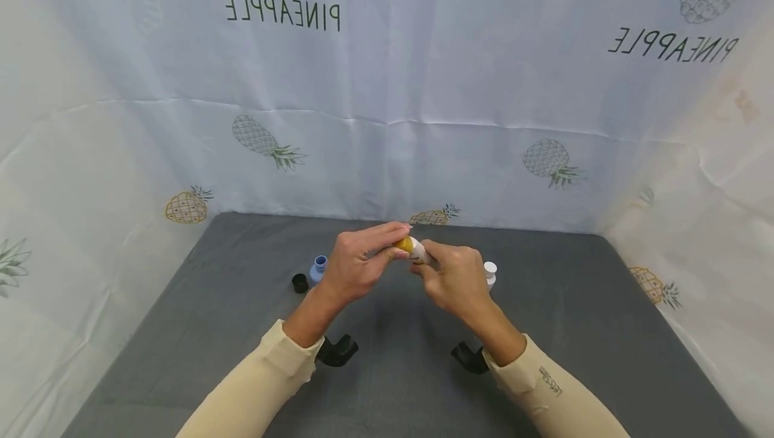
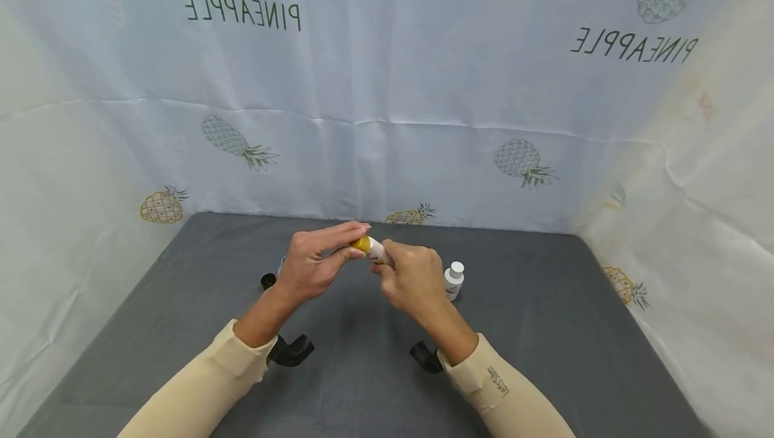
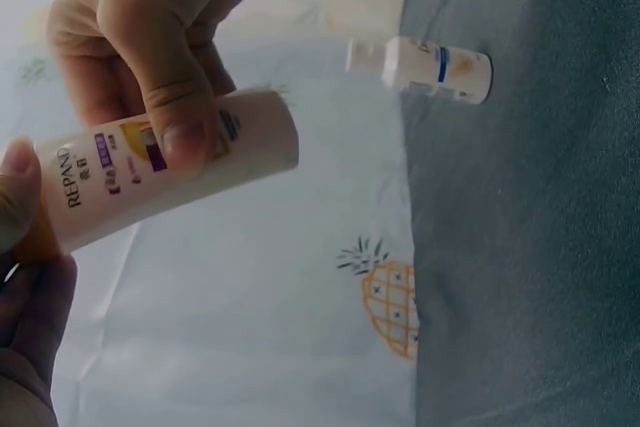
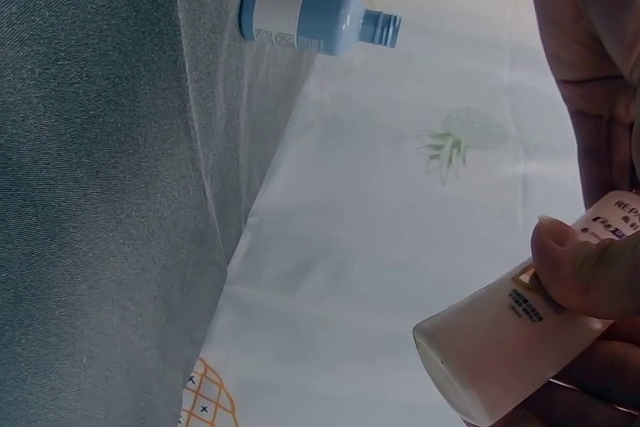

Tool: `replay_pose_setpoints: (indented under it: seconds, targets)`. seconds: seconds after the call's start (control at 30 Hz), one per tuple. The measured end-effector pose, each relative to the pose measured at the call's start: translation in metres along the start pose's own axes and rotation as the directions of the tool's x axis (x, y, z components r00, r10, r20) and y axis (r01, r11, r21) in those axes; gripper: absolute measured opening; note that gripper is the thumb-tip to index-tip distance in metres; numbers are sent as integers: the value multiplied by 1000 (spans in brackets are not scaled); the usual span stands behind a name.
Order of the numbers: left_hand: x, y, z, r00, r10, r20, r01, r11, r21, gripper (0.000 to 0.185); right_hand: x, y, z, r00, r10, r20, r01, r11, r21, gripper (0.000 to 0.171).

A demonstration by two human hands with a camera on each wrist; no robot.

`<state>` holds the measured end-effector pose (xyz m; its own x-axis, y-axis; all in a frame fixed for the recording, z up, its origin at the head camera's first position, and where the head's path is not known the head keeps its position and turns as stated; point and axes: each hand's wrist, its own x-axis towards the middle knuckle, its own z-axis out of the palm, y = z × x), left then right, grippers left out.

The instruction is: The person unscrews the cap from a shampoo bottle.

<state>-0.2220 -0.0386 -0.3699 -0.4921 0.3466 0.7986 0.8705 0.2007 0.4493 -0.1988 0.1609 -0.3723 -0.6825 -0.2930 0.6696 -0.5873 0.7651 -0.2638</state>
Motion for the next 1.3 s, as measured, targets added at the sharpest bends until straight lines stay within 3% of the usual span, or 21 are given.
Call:
replay_pose_setpoints:
  seconds: [0.57, 0.77, 1.07, 1.3]
  targets:
    - [-3, 9, 15, 987, -61, -151, 83, 987, 141, 37, -3, -1, 2, 997, -18, -69, 14, 998, -56, 28]
    - [-4, 12, 18, 981, -88, -173, 118, 978, 173, 37, -4, 0, 2, 997, -5, -72, 1, 999, -55, 28]
    - [0, 14, 7, 986, -141, -86, 152, 977, 150, 48, -4, 3, 4, 998, 1, -69, -5, 998, -59, 25]
    - [7, 13, -4, 999, -45, 5, 44, 987, 156, 32, -6, 4, 4, 995, -21, -94, 14, 997, -73, 25]
